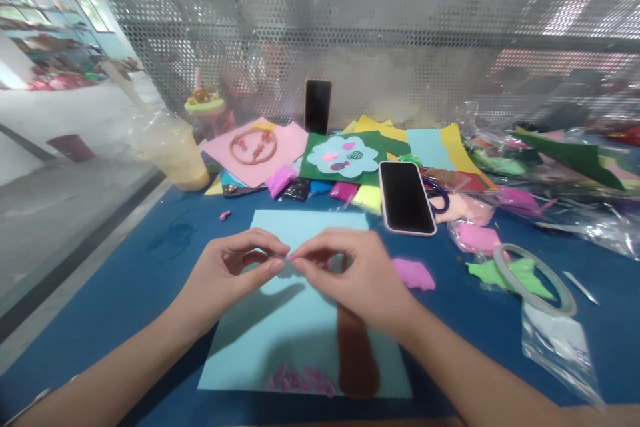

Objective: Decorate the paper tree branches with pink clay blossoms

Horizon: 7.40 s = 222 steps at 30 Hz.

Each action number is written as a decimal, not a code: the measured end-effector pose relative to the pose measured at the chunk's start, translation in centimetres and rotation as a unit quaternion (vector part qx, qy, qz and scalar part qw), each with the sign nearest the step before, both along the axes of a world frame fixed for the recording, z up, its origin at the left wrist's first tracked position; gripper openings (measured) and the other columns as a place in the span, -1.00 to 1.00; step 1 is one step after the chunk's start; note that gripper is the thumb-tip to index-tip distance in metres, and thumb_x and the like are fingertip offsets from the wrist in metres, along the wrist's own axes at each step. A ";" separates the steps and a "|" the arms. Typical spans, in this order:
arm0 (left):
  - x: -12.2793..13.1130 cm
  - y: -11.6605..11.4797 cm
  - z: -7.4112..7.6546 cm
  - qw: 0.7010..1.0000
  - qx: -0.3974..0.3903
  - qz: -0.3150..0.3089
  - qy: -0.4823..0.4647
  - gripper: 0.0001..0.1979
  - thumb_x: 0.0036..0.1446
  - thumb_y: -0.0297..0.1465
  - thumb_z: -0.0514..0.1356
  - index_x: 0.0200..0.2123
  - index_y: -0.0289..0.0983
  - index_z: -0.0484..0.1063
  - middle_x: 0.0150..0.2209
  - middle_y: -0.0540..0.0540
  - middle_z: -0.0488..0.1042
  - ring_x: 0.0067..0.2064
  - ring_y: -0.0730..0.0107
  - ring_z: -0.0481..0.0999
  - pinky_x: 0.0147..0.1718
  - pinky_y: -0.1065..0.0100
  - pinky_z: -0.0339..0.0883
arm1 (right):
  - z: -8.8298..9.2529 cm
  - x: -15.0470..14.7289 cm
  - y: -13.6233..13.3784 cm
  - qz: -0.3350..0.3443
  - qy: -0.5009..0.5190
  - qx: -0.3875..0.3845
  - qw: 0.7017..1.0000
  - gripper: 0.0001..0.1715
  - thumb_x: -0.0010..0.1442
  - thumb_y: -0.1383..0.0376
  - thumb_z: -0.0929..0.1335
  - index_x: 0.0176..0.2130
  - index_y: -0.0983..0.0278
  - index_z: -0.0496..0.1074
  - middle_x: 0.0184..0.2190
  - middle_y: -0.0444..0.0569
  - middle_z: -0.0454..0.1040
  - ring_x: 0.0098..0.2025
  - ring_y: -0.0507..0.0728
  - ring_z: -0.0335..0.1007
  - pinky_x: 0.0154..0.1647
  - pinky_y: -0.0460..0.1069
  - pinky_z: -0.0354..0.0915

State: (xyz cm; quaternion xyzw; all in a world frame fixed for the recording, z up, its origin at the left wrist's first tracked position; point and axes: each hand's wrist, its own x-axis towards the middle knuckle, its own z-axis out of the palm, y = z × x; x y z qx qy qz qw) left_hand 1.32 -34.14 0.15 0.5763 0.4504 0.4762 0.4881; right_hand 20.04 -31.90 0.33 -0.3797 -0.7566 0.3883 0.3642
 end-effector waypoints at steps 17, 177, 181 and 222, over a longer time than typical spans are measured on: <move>-0.9 1.1 -0.4 0.970 0.077 -0.007 0.231 -0.98 -0.04 -0.40 0.31 -0.48 -0.20 0.57 -0.33 -0.07 0.53 -0.24 0.30 0.47 -0.15 0.26 0.30 | 0.6 1.3 1.2 -0.054 -0.067 0.018 0.996 -0.84 0.11 0.25 0.38 -0.30 0.25 0.56 -0.37 -0.03 0.58 -0.42 0.08 0.47 -0.40 -0.07 0.40; 0.1 2.0 -2.4 0.697 0.431 -0.041 0.572 -0.83 0.23 -0.43 0.08 -0.37 -0.28 0.44 -0.33 -0.05 0.50 -0.28 0.35 0.42 -0.36 0.33 0.23 | -0.9 1.5 2.6 -0.003 -0.102 -0.027 0.994 -0.87 0.11 0.33 0.35 -0.35 0.21 0.53 -0.41 -0.18 0.58 -0.37 0.04 0.48 -0.34 -0.13 0.39; 0.0 2.1 -2.3 0.697 0.429 -0.044 0.573 -0.83 0.23 -0.43 0.08 -0.37 -0.28 0.44 -0.34 -0.05 0.49 -0.28 0.35 0.42 -0.38 0.33 0.22 | -1.0 1.5 2.7 -0.003 -0.104 -0.029 0.994 -0.88 0.11 0.33 0.35 -0.36 0.21 0.53 -0.42 -0.17 0.58 -0.37 0.05 0.48 -0.33 -0.12 0.39; -1.2 1.9 -1.7 0.752 0.379 -0.054 0.537 -0.87 0.19 -0.43 0.12 -0.31 -0.20 0.48 -0.30 -0.01 0.53 -0.25 0.37 0.47 -0.30 0.35 0.32 | -1.0 1.5 2.6 0.007 -0.105 -0.035 0.994 -0.85 0.10 0.33 0.34 -0.34 0.20 0.54 -0.41 -0.14 0.58 -0.36 0.08 0.50 -0.33 -0.06 0.39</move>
